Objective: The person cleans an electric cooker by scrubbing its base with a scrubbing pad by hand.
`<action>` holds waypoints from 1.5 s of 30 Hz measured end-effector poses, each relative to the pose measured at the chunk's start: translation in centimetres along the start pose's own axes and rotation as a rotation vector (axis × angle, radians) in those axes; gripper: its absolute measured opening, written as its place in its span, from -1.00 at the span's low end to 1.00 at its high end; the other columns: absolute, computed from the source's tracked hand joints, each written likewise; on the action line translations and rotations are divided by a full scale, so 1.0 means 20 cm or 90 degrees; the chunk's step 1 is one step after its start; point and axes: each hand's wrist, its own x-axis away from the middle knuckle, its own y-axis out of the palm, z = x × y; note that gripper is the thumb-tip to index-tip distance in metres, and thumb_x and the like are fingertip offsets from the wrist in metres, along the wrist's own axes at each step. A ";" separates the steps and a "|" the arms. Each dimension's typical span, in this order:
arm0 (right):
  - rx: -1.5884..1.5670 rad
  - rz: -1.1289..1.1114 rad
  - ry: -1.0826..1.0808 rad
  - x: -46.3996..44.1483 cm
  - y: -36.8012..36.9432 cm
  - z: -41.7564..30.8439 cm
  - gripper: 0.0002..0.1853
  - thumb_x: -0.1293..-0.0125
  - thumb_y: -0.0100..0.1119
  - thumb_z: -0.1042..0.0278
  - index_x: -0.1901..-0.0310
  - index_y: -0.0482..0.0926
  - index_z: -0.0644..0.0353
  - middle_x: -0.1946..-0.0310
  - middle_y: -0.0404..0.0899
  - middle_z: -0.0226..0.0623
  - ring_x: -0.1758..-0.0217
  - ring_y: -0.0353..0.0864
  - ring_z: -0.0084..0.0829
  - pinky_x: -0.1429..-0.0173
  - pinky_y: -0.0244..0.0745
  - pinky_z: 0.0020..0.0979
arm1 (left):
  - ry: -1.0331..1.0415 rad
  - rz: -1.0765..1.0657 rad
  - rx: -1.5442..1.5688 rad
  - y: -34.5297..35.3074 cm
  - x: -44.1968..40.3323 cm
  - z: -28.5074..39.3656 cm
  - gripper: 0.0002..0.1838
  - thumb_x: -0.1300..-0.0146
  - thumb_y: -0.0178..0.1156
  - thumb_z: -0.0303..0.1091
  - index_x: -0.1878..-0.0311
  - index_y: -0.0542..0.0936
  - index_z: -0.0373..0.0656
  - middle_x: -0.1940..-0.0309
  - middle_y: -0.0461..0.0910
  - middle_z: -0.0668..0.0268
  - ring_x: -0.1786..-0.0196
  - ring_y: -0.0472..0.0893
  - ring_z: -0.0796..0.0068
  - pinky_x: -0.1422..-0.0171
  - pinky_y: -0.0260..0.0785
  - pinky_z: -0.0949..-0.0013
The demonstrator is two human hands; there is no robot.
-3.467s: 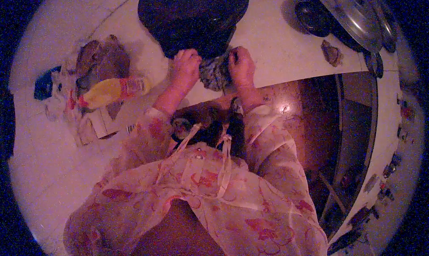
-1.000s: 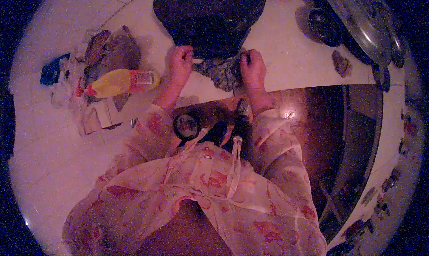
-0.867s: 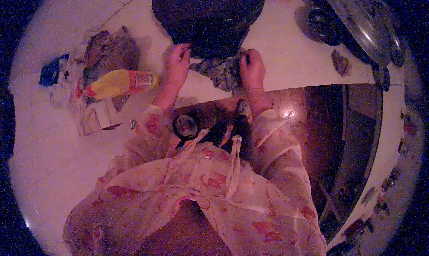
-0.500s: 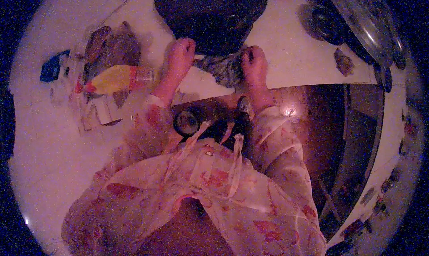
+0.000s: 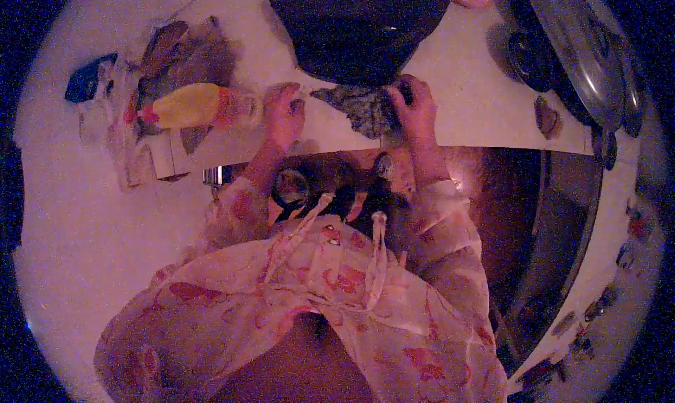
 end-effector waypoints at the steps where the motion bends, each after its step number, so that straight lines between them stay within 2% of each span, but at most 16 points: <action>1: 0.047 -0.016 -0.038 0.02 -0.01 -0.03 -0.63 -0.07 0.22 0.21 0.09 0.46 0.13 0.15 0.46 -0.10 0.12 0.49 -0.06 0.05 0.43 -0.20 | 0.027 -0.029 -0.014 0.02 -0.01 -0.01 -0.71 0.08 0.12 -0.57 0.19 0.54 -0.20 0.20 0.52 0.09 0.10 0.47 0.07 -0.08 0.28 0.17; 4: 0.211 -0.135 -0.240 0.10 -0.05 -0.09 -0.50 0.02 0.29 0.18 0.00 0.42 0.08 0.05 0.39 -0.11 0.04 0.43 -0.04 0.01 0.42 -0.18 | 0.070 -0.092 -0.034 0.04 0.00 -0.04 -0.71 0.10 0.12 -0.58 0.22 0.56 -0.18 0.21 0.53 0.11 0.12 0.49 0.09 -0.07 0.30 0.18; 9: 0.220 -0.248 -0.123 0.26 -0.12 -0.11 -0.60 0.06 0.27 0.32 0.10 0.48 0.10 0.12 0.38 -0.08 0.05 0.41 -0.01 -0.02 0.40 -0.13 | 0.012 -0.203 0.036 0.09 0.04 -0.11 -0.79 0.05 0.13 -0.57 0.26 0.56 -0.19 0.28 0.55 0.10 0.22 0.54 0.14 0.06 0.38 0.26; 12: 0.153 -0.215 -0.067 0.30 -0.20 -0.05 -0.71 0.05 0.23 0.42 0.21 0.50 0.15 0.22 0.45 -0.19 0.15 0.47 -0.17 0.06 0.42 -0.22 | -0.067 -0.085 0.143 0.05 0.04 -0.08 -0.85 -0.05 0.11 -0.54 0.27 0.55 -0.20 0.33 0.56 0.09 0.25 0.56 0.17 0.12 0.41 0.29; 16: -0.329 0.012 0.248 0.27 -0.48 -0.04 -0.80 0.03 0.21 0.53 0.31 0.48 0.20 0.36 0.49 -0.47 0.24 0.42 -0.52 0.11 0.37 -0.49 | -0.033 -0.049 0.133 0.02 0.01 -0.04 -0.83 -0.05 0.05 -0.60 0.26 0.51 -0.21 0.34 0.55 0.09 0.26 0.55 0.11 0.15 0.38 0.26; 19: -0.450 0.099 0.245 0.20 -0.63 0.03 -0.80 0.02 0.22 0.54 0.30 0.49 0.19 0.36 0.49 -0.45 0.23 0.43 -0.50 0.06 0.36 -0.48 | -0.020 -0.020 0.143 0.01 0.00 -0.01 -0.82 -0.05 0.04 -0.61 0.25 0.51 -0.22 0.32 0.54 0.08 0.22 0.54 0.10 0.11 0.37 0.25; 22: -0.212 0.129 0.179 0.12 -0.63 0.32 -0.70 0.02 0.27 0.44 0.18 0.50 0.19 0.27 0.50 -0.29 0.17 0.46 -0.35 0.02 0.38 -0.38 | -0.028 0.009 0.146 0.01 0.04 0.00 -0.81 -0.03 0.04 -0.62 0.26 0.51 -0.22 0.30 0.53 0.06 0.19 0.52 0.08 0.09 0.36 0.24; 24: 0.248 0.111 -0.050 0.07 -0.60 0.41 -0.53 0.04 0.32 0.31 0.04 0.46 0.17 0.14 0.45 -0.08 0.09 0.45 -0.13 -0.01 0.38 -0.25 | -0.062 0.003 0.182 0.02 0.07 0.03 -0.80 -0.01 0.04 -0.63 0.26 0.50 -0.22 0.29 0.52 0.06 0.18 0.51 0.07 0.08 0.35 0.22; 25: 0.267 0.039 -0.020 0.06 -0.60 0.38 -0.41 0.08 0.35 0.22 -0.05 0.42 0.15 0.05 0.37 0.06 0.02 0.40 0.03 -0.06 0.36 -0.18 | -0.014 -0.025 0.158 0.00 0.08 0.02 -0.79 0.01 0.06 -0.61 0.25 0.50 -0.22 0.29 0.52 0.07 0.18 0.50 0.06 0.08 0.35 0.20; 29: 0.368 -0.014 -0.004 0.00 -0.49 0.20 -0.42 0.09 0.35 0.22 -0.04 0.43 0.15 0.08 0.39 0.06 0.04 0.41 0.03 -0.07 0.36 -0.17 | 0.183 -0.150 0.076 -0.05 0.08 0.15 -0.78 0.03 0.09 -0.56 0.24 0.50 -0.21 0.28 0.51 0.09 0.16 0.48 0.05 0.06 0.33 0.14; 32: 0.389 -0.120 -0.034 0.01 -0.36 0.07 -0.45 0.15 0.35 0.29 0.03 0.47 0.17 0.08 0.40 0.01 0.04 0.43 0.00 -0.06 0.37 -0.18 | 0.165 -0.275 0.177 0.02 0.12 0.20 -0.74 -0.08 0.08 -0.49 0.10 0.49 -0.21 0.18 0.50 0.07 0.10 0.46 0.00 -0.08 0.29 0.12; 36: 0.228 -0.325 -0.048 0.18 -0.03 -0.11 -0.53 0.16 0.28 0.39 0.08 0.51 0.12 0.07 0.41 -0.05 0.00 0.40 -0.04 -0.06 0.38 -0.16 | 0.068 -0.134 0.276 0.10 0.16 0.15 -0.77 -0.04 0.09 -0.54 0.18 0.52 -0.21 0.21 0.51 0.10 0.13 0.49 0.11 0.04 0.34 0.23; 37: 0.191 -0.318 -0.146 0.23 0.00 -0.27 -0.56 0.16 0.23 0.44 0.11 0.51 0.15 0.13 0.42 -0.10 0.07 0.43 -0.11 -0.04 0.38 -0.24 | 0.073 -0.134 0.277 0.07 0.15 0.14 -0.77 -0.04 0.09 -0.54 0.18 0.52 -0.21 0.21 0.51 0.10 0.13 0.49 0.11 0.04 0.34 0.23; 40: -0.109 -0.198 -0.072 0.24 0.14 -0.36 -0.59 0.10 0.26 0.38 0.12 0.50 0.16 0.12 0.41 -0.03 0.03 0.41 -0.01 -0.03 0.38 -0.18 | -0.008 -0.058 0.244 -0.02 0.10 0.09 -0.79 -0.06 0.08 -0.55 0.18 0.51 -0.22 0.24 0.52 0.10 0.15 0.51 0.14 0.08 0.35 0.27; 42: -0.076 -0.100 -0.067 0.14 0.04 -0.37 -0.58 0.11 0.26 0.39 0.11 0.48 0.17 0.17 0.40 -0.09 0.08 0.42 -0.05 -0.02 0.38 -0.22 | -0.082 -0.083 0.310 -0.05 0.08 0.05 -0.80 -0.06 0.10 -0.54 0.20 0.51 -0.23 0.29 0.53 0.11 0.19 0.53 0.16 0.11 0.37 0.29; 45: -0.002 0.046 -0.075 -0.06 -0.11 -0.28 -0.56 0.11 0.27 0.37 0.09 0.48 0.17 0.15 0.40 -0.10 0.08 0.42 -0.06 -0.01 0.38 -0.22 | -0.024 -0.080 0.254 -0.11 0.05 0.07 -0.81 -0.05 0.09 -0.57 0.21 0.50 -0.23 0.32 0.54 0.12 0.22 0.54 0.18 0.13 0.37 0.30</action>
